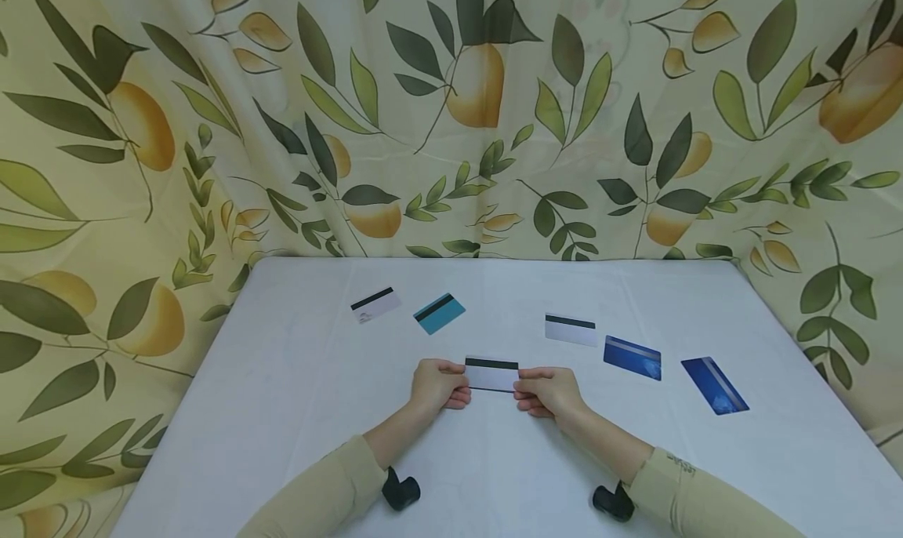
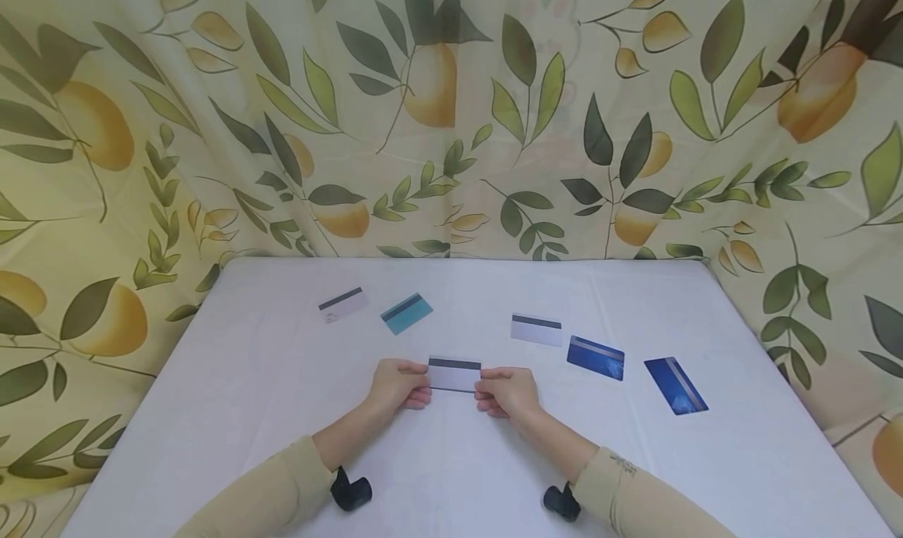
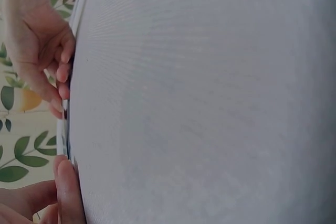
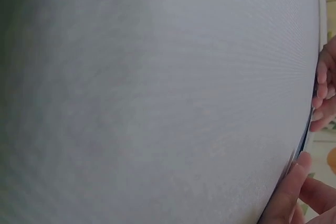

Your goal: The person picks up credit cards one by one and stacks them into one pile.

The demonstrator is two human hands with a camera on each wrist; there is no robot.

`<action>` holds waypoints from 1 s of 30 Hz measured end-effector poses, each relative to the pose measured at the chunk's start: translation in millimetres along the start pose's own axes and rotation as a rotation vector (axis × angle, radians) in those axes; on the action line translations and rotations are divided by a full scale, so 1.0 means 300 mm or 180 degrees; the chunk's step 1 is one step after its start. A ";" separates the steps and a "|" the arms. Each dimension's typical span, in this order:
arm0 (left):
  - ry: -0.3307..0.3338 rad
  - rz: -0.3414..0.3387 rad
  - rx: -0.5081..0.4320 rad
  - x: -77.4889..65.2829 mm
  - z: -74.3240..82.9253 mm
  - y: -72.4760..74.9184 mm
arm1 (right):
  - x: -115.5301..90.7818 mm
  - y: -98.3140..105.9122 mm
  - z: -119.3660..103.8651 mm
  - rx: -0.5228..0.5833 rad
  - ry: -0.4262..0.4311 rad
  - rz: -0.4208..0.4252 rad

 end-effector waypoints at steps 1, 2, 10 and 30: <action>-0.0001 0.0009 0.0006 0.000 0.000 0.000 | 0.000 0.000 0.000 -0.0007 0.0010 -0.0010; 0.0010 0.0017 0.0006 0.001 0.000 -0.001 | 0.000 0.000 -0.001 -0.0020 0.0023 -0.0024; -0.0035 0.0035 0.0029 0.000 0.001 0.001 | 0.004 -0.006 -0.003 -0.0094 0.0074 -0.0003; -0.0011 0.0064 0.0020 -0.006 0.008 0.000 | 0.006 -0.006 0.003 -0.0178 0.0185 0.0059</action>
Point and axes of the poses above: each hand's wrist, its own x-axis towards the middle knuckle, its own y-axis out of the back of the hand, z = x × y, the point moved 3 cm from there along x, towards the middle knuckle, and after that the axes turned 2 degrees about x, right-handed, at the moved point
